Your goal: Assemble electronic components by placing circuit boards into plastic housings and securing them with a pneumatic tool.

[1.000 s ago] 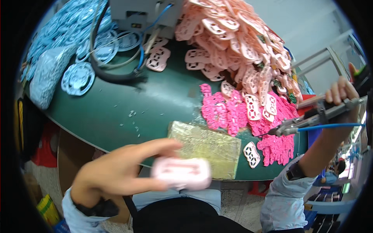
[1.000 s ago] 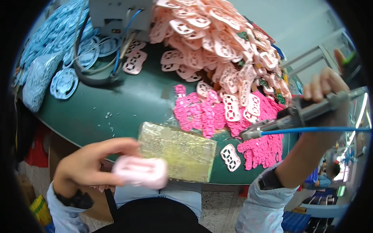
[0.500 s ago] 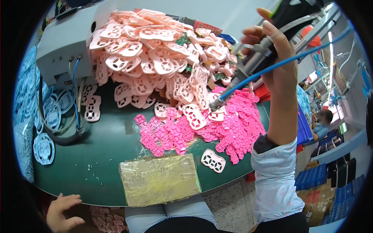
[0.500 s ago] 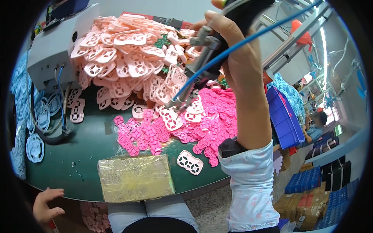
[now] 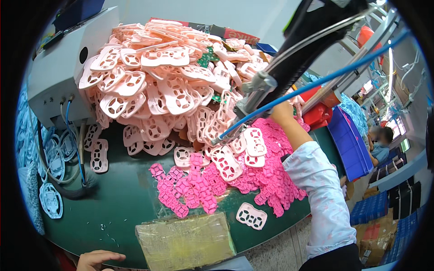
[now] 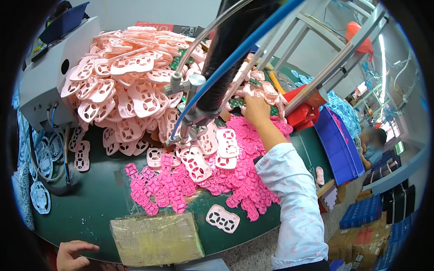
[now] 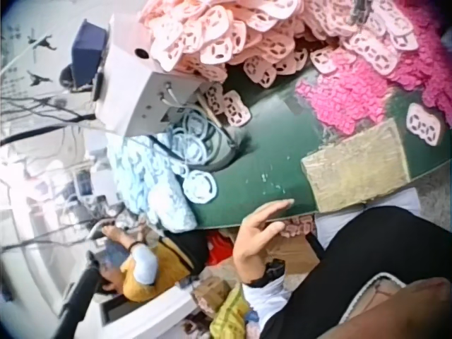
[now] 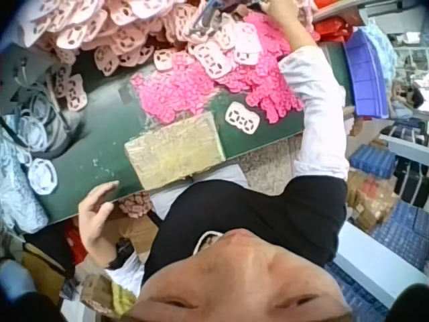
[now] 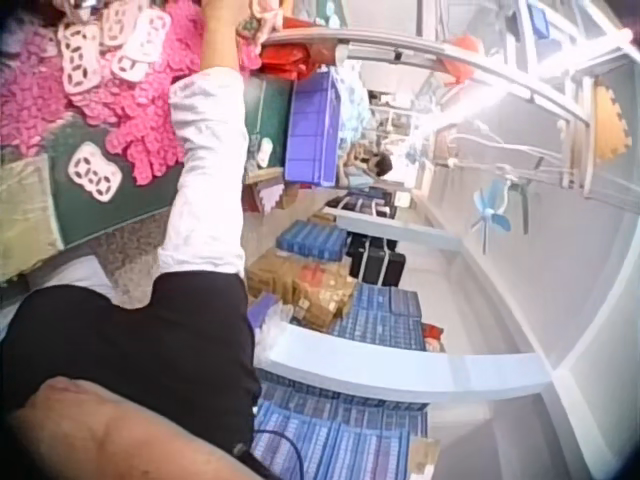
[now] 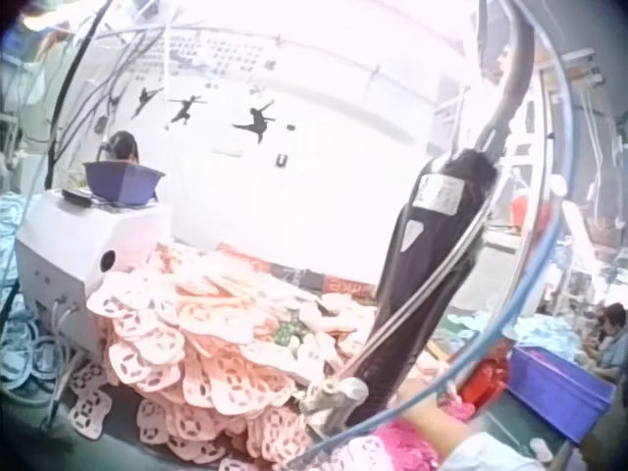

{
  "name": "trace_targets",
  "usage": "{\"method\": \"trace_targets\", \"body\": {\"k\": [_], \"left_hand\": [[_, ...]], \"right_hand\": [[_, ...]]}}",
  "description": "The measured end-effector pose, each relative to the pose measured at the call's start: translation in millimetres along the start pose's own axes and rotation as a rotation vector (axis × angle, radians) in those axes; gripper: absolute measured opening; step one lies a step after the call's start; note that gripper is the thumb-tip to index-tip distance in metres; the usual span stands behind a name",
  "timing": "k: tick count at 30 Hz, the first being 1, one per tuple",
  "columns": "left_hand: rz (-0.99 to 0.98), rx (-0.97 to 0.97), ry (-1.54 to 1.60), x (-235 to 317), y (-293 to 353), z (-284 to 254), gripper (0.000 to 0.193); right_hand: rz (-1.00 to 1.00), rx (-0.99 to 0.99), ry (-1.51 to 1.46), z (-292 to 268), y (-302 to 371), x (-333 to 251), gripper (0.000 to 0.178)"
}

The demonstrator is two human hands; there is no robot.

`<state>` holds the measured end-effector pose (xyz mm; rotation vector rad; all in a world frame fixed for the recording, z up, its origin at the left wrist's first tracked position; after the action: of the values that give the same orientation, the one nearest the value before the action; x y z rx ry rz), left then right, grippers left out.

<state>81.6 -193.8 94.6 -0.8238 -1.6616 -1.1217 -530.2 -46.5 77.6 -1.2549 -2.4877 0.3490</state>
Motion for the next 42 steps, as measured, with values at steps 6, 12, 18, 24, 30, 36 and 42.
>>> {"method": "trace_targets", "body": {"k": [6,12,18,24,30,36,42], "left_hand": [[-0.041,0.045,0.068,9,-15,9,0.039],[-0.066,0.07,0.116,4,-19,24,0.031],[0.152,0.121,0.175,16,-27,65,0.031],[0.313,-0.045,0.425,41,-55,121,0.052],[0.375,0.131,0.534,43,-49,145,0.043],[0.43,0.401,0.667,19,-45,120,0.041],[0.41,0.474,0.655,5,-44,110,0.038]], "right_hand": [[0.019,0.328,-0.096,17,-10,29,0.032],[0.106,0.261,-0.51,-62,21,74,0.027],[0.091,-0.204,-1.063,-153,111,62,0.023],[-0.343,-0.662,-1.129,-207,194,-38,0.017],[-0.257,-1.083,-1.645,-184,250,-142,0.037],[-0.062,-1.477,-1.874,-153,324,-165,0.062],[0.142,-1.147,-1.83,-147,305,-144,0.024]]}}
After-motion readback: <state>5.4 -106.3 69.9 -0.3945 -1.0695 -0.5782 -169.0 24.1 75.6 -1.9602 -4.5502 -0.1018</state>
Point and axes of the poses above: each hand's wrist, its own y-axis away from the middle knuckle, its own z-axis out of the palm, x = y × z, the point moved 4 cm from there along -y, towards the middle knuckle, and after that the axes turned 9 degrees about z, right-handed, at the moved point
